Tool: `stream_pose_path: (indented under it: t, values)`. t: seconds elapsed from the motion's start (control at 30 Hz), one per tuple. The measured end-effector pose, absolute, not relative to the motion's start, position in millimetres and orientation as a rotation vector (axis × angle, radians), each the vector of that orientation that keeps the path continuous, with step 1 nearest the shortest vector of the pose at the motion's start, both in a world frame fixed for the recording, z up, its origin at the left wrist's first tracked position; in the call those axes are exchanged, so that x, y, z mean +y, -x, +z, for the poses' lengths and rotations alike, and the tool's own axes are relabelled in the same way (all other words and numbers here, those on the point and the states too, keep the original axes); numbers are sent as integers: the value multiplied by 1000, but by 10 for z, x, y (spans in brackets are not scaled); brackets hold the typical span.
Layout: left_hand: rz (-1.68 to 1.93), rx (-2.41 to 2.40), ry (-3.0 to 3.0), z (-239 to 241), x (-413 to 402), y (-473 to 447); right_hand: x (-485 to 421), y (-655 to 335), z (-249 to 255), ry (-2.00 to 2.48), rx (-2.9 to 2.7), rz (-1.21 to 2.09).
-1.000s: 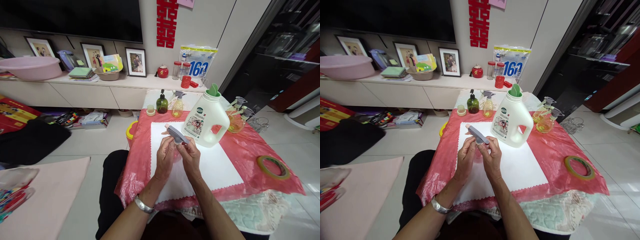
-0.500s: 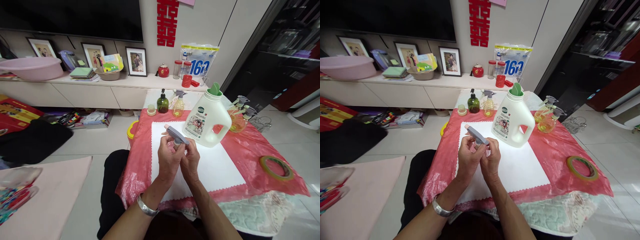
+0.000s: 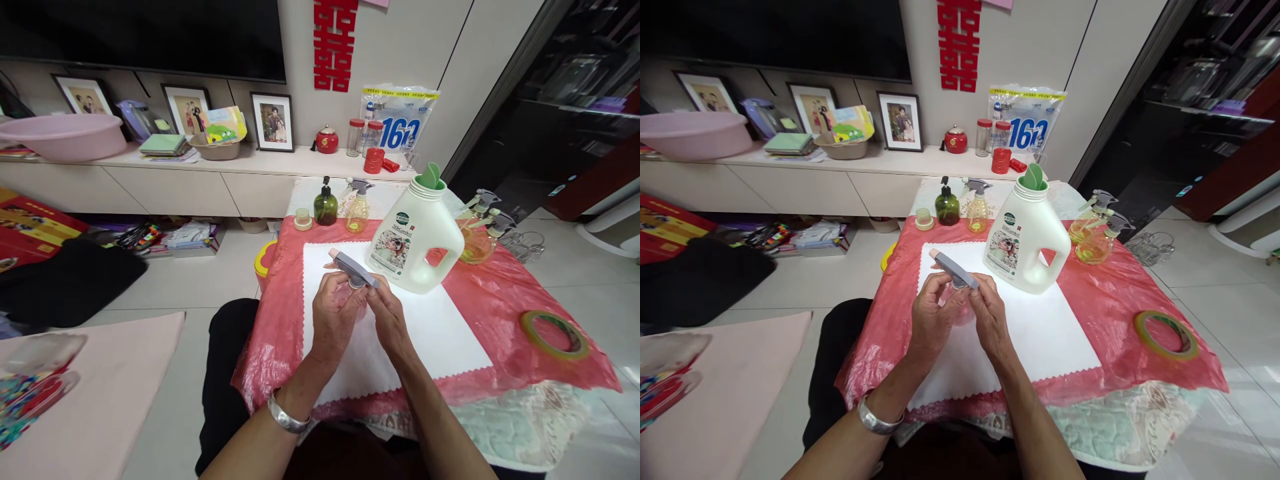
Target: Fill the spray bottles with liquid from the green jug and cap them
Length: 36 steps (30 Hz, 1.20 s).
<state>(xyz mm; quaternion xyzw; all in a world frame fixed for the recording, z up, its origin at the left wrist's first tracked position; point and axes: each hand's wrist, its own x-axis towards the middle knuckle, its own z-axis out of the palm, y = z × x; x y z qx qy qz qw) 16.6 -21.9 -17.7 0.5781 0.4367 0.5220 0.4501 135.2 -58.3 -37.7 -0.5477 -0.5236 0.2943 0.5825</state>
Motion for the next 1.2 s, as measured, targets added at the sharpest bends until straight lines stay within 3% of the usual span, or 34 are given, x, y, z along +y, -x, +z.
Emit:
stream_pose_path:
  t: [0.37, 0.77, 1.2]
  values:
    - [1354, 1051, -1666, -297, -208, -166, -544, -1289, -393, 1323, -1176, 584]
    - [1142, 1086, -1686, -93, -220, -169, -522, -1161, -466, 1374, -1125, 367]
    - [1155, 962, -1705, -189, -138, -104, -543, -1373, -240, 1321, -1229, 680]
